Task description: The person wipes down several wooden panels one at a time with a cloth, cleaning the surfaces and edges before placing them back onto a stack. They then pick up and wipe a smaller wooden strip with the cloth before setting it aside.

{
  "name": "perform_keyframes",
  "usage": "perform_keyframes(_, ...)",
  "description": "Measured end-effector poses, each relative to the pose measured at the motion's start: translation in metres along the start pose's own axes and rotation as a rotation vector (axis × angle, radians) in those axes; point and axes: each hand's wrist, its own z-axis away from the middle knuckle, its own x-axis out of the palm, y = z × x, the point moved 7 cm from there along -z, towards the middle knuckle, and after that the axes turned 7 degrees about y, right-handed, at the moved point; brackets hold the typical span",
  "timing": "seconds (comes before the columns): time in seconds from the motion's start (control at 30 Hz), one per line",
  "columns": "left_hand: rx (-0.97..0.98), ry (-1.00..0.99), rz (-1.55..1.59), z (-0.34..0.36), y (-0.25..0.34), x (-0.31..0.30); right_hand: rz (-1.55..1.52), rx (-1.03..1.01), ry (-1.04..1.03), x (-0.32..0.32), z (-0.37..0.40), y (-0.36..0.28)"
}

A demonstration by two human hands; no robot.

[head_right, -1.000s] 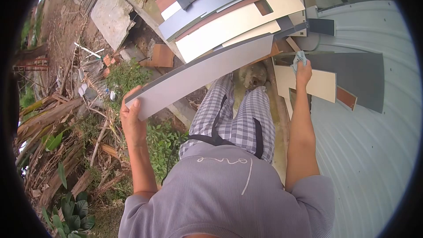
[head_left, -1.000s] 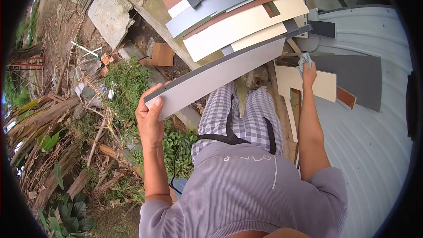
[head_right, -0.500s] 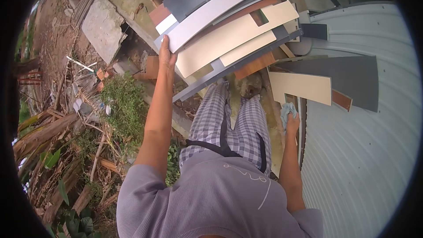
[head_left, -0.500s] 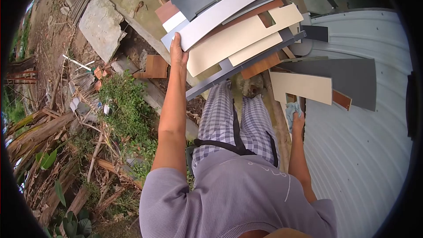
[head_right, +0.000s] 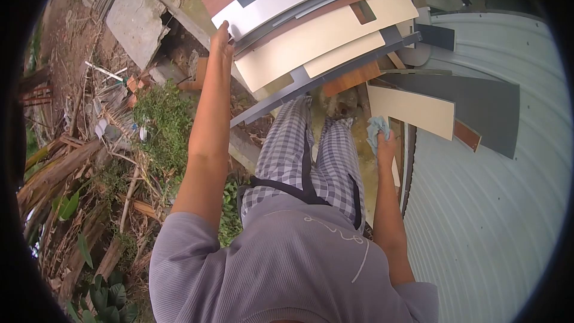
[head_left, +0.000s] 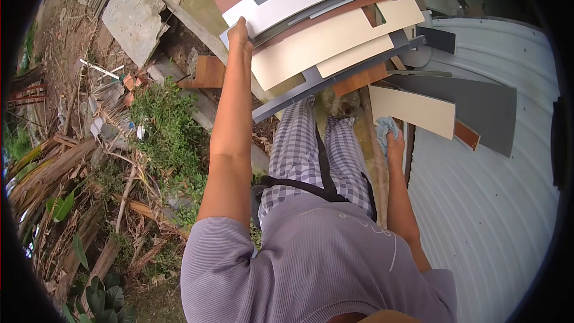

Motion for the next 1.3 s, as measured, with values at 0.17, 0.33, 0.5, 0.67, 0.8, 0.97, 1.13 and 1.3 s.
perform_keyframes(0.17, -0.027, -0.089, -0.031, 0.059, 0.014, 0.004, 0.031, -0.050, -0.036, 0.004, 0.000, -0.010)
perform_keyframes(0.33, 0.039, -0.142, -0.002, 0.030, -0.008, 0.007, 0.047, -0.033, -0.082, -0.002, -0.001, 0.007)
perform_keyframes(0.5, 0.144, -0.059, -0.037, 0.021, -0.032, -0.007, 0.118, -0.032, -0.047, -0.011, 0.001, 0.014)
perform_keyframes(0.67, 0.468, 0.209, -0.443, 0.077, -0.092, -0.056, 0.085, 0.023, -0.067, -0.012, 0.006, 0.007)
perform_keyframes(0.8, 0.217, -0.177, -0.402, 0.112, -0.180, -0.022, 0.149, 0.002, -0.081, -0.008, 0.004, 0.011)
perform_keyframes(0.97, -0.184, -0.325, -0.156, 0.149, -0.225, 0.047, 0.109, 0.039, -0.098, -0.001, 0.005, 0.037)
perform_keyframes(1.13, -0.841, -0.053, 0.416, 0.162, -0.250, 0.093, 0.121, 0.026, -0.102, -0.012, 0.005, 0.044)
perform_keyframes(1.3, -0.988, -0.041, 0.510, 0.174, -0.250, 0.106, 0.168, 0.045, -0.104, -0.036, 0.004, 0.047)
